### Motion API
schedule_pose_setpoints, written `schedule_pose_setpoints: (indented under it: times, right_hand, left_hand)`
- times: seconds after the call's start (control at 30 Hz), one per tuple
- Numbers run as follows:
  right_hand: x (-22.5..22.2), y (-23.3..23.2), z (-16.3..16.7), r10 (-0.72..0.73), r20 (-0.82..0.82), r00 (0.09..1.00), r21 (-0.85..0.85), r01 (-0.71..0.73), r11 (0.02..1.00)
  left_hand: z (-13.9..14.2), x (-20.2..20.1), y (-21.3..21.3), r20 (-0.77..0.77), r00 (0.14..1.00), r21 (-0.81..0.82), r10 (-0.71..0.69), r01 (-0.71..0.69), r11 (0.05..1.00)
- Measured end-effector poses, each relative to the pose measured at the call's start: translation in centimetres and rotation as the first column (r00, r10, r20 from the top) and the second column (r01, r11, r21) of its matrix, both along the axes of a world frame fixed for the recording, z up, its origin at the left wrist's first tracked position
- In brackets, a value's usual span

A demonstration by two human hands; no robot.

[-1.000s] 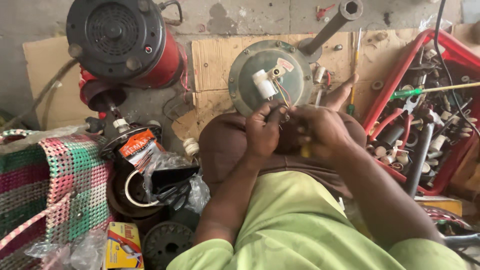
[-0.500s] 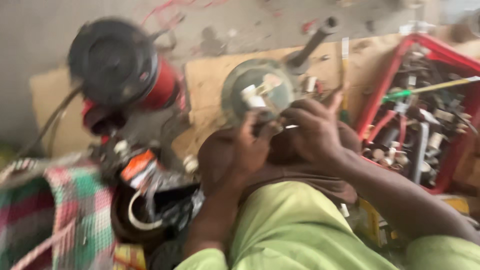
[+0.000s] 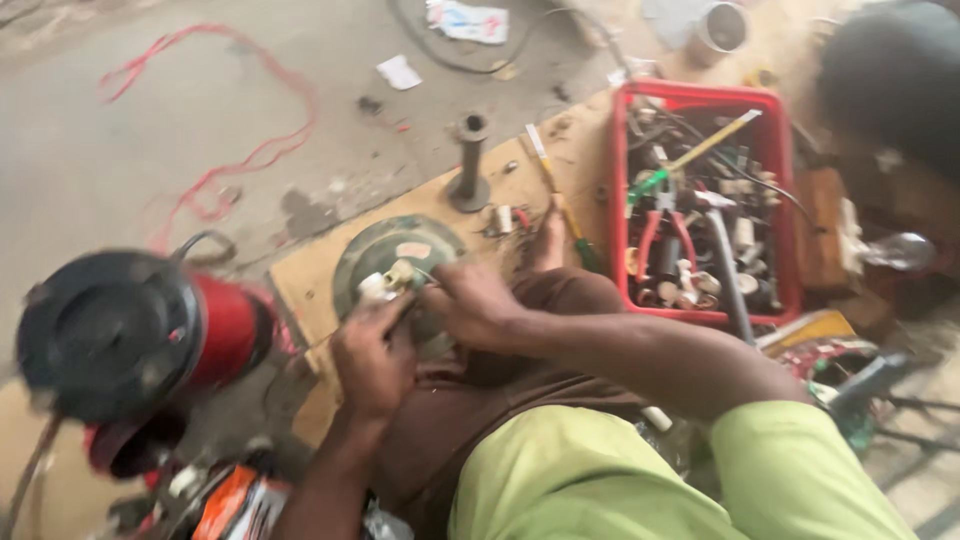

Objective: The person sits on the floor and uses a screwdriver to connect wires to a small white plastic component and a circular metal base. They manipulate the wires and tighten screws to secure the connections.

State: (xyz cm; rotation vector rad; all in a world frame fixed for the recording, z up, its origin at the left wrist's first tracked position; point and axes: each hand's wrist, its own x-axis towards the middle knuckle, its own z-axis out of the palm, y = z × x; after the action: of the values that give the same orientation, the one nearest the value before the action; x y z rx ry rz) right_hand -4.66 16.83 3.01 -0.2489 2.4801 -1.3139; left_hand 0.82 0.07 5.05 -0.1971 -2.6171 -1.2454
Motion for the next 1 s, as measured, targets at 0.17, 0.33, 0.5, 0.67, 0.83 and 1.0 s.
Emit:
schedule_pose_setpoints:
  times: [0.17, 0.33, 0.5, 0.67, 0.83, 1.0]
  right_hand:
    - [-0.6, -1.8, -0.8, -0.08, 0.19, 0.978, 0.044, 0.073, 0.996]
    - [0.2, -2.1, -0.5, 0.039, -0.359, 0.933, 0.044, -0.024, 0.999]
    - [0.6, -2.4, -0.2, 0.051, -0.375, 0.926, 0.056, -0.032, 0.998]
    - [0.8, -1.0, 0.1, 0.155, -0.472, 0.868, -0.002, -0.177, 0.984]
    - [0.5, 0.4, 0.1, 0.196, -0.558, 0.806, 0.034, -0.214, 0.976]
    - [0.8, -0.3, -0.8, -0.068, -0.083, 0.994, -0.113, 0.058, 0.992]
  left_hand:
    - [0.3, 0.0, 0.3, -0.155, 0.985, 0.05, 0.079, -0.072, 0.996]
    - [1.3, -0.8, -2.0, 0.069, 0.996, -0.03, -0.05, 0.053, 0.998]
    - [0.5, -1.3, -2.2, 0.088, 0.996, -0.051, -0.03, 0.034, 0.998]
    - [-0.3, -2.3, -4.0, 0.348, 0.921, 0.049, -0.178, 0.172, 0.984]
    - [-2.4, -2.5, -3.6, 0.621, 0.758, 0.396, -0.2, -0.083, 0.915]
    - [-2.1, -0.8, -1.1, 0.142, 0.99, 0.13, 0.016, -0.035, 0.991]
